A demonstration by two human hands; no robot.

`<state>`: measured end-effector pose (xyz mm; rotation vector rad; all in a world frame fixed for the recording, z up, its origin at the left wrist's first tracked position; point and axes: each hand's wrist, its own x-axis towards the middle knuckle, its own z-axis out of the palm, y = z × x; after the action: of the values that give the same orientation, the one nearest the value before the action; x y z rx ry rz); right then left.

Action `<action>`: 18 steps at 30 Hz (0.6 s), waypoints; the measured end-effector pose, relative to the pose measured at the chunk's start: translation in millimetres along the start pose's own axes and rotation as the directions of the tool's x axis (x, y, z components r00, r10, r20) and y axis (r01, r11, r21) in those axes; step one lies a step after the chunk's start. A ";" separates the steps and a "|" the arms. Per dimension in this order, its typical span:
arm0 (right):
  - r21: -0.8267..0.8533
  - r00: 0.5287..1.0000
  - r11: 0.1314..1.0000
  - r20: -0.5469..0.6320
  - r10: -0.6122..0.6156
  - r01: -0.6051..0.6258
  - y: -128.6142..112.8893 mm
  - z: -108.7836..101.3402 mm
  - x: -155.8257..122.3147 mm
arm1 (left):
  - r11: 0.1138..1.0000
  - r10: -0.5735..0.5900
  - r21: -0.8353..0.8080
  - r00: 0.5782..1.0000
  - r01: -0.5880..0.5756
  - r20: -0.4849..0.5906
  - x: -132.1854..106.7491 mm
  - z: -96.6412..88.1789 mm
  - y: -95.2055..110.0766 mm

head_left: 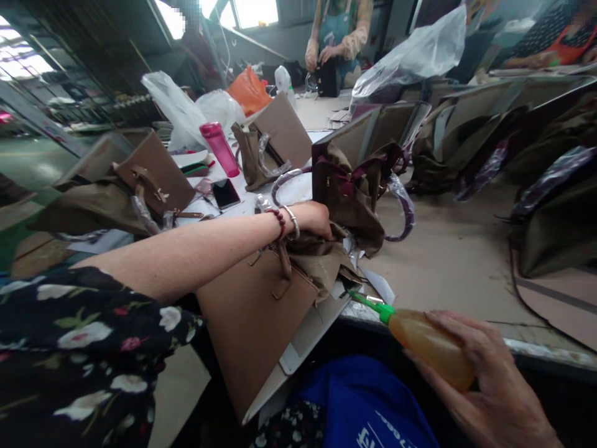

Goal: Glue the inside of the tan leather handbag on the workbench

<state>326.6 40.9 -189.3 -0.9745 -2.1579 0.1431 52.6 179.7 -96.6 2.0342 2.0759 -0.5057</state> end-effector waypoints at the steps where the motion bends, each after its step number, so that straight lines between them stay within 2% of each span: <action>1: -0.008 1.000 1.000 0.000 -0.012 0.012 1.4 -0.8 0.2 | 1.000 0.005 0.000 1.000 -0.005 -0.002 0.3 0.3 0.0; 6: -0.110 0.996 0.990 -0.033 -0.087 0.083 7.3 -1.6 2.0 | 1.000 0.015 0.002 1.000 -0.015 -0.019 0.0 0.5 1.4; 11: -0.031 0.988 0.991 0.085 -0.127 0.130 3.9 -2.4 -0.5 | 1.000 0.017 0.003 1.000 -0.017 -0.015 -1.6 0.5 4.7; 16: -0.044 0.999 0.999 0.013 -0.031 0.031 7.9 -3.0 0.1 | 1.000 0.012 -0.007 1.000 -0.012 -0.018 -1.7 1.2 4.8; 18: -0.035 0.999 0.999 0.026 -0.035 0.036 8.5 -2.4 -2.0 | 1.000 0.009 -0.020 1.000 -0.009 -0.020 -0.4 1.6 4.8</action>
<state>334.2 45.1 -192.0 -0.9588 -2.2063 0.1010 57.2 178.7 -98.5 2.0445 2.0736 -0.4632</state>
